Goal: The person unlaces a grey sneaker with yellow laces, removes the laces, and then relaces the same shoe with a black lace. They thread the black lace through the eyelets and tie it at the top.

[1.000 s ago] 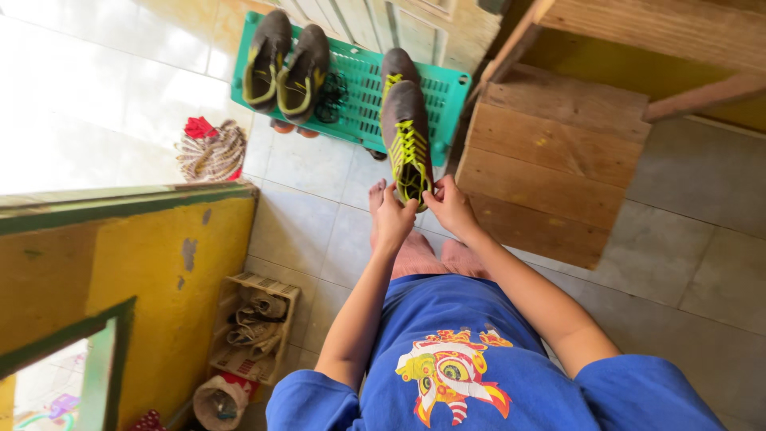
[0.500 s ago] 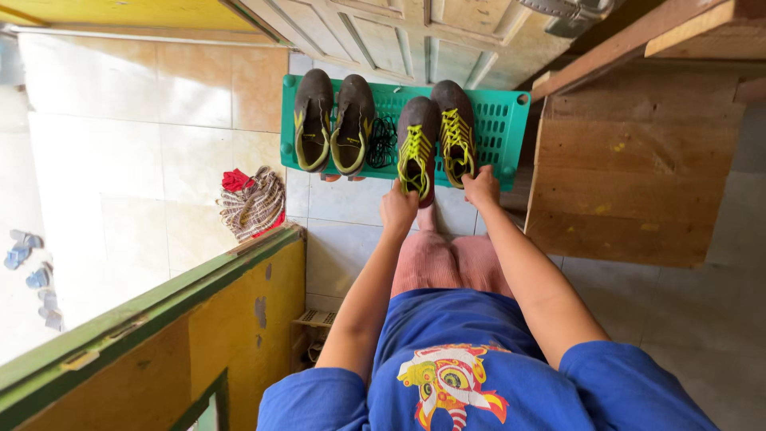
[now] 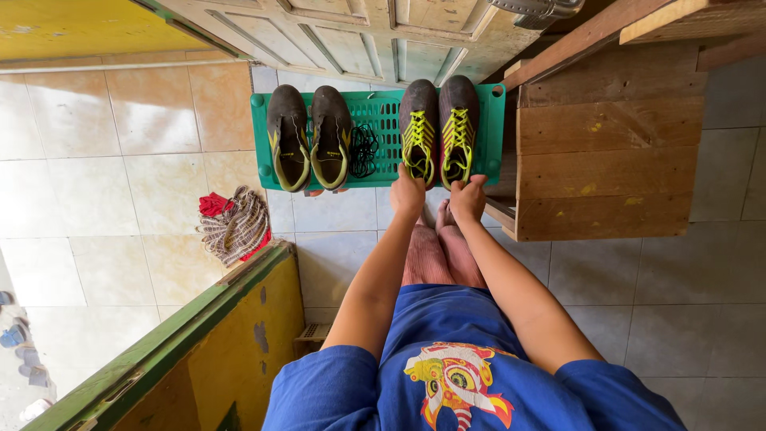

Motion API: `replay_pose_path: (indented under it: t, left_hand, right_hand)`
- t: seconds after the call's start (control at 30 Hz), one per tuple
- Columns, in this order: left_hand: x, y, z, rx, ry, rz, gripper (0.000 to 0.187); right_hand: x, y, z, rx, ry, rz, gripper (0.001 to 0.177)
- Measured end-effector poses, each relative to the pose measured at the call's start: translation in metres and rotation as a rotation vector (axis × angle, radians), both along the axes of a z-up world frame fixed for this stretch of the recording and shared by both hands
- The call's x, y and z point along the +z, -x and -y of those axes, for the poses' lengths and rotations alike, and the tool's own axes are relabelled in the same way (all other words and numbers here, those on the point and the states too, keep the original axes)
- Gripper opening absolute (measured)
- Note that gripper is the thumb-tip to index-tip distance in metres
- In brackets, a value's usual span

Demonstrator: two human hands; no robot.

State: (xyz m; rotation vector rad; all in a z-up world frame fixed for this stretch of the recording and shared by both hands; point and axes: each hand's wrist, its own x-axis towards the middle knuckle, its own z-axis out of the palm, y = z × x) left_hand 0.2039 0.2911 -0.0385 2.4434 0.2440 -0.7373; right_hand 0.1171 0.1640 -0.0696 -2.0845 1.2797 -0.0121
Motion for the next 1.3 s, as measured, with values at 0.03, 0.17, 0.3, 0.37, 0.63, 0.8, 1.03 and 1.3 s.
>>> replay_pose_path:
  t: [0.03,0.17,0.3,0.37,0.63,0.8,1.03,1.3]
  left_hand:
    - [-0.005,-0.001,-0.001,-0.015,0.014,0.014,0.070]
    - [-0.032,0.000,-0.007,-0.050,0.054,0.037,0.071]
    - [-0.052,0.009,-0.016,-0.029,0.129,0.059,0.067]
    - [-0.054,0.015,-0.019,-0.014,0.171,0.156,0.065]
    - [-0.025,0.040,-0.057,0.302,0.411,0.130,0.049]
    - [-0.018,0.036,-0.101,0.449,0.443,0.064,0.043]
    - [-0.034,-0.004,-0.136,0.300,0.448,0.087,0.037]
    - [0.014,-0.041,-0.176,0.197,0.563,0.102,0.032]
  right_hand:
    - [0.004,-0.003,-0.001,0.003,-0.008,0.013,0.039]
    - [0.026,-0.014,-0.001,-0.068,-0.187,-0.022,0.036]
    - [0.040,-0.013,0.004,-0.102,-0.298,-0.023,0.039]
    - [0.043,-0.008,0.009,0.037,-0.110,0.125,0.037]
    - [0.050,-0.001,-0.022,0.403,-0.333,0.374,0.023]
    - [0.028,-0.034,-0.071,0.652,-0.512,0.247,0.019]
    - [-0.039,-0.131,-0.121,0.696,-0.163,0.256,0.028]
    - [-0.042,-0.180,-0.141,0.727,0.061,0.147,0.013]
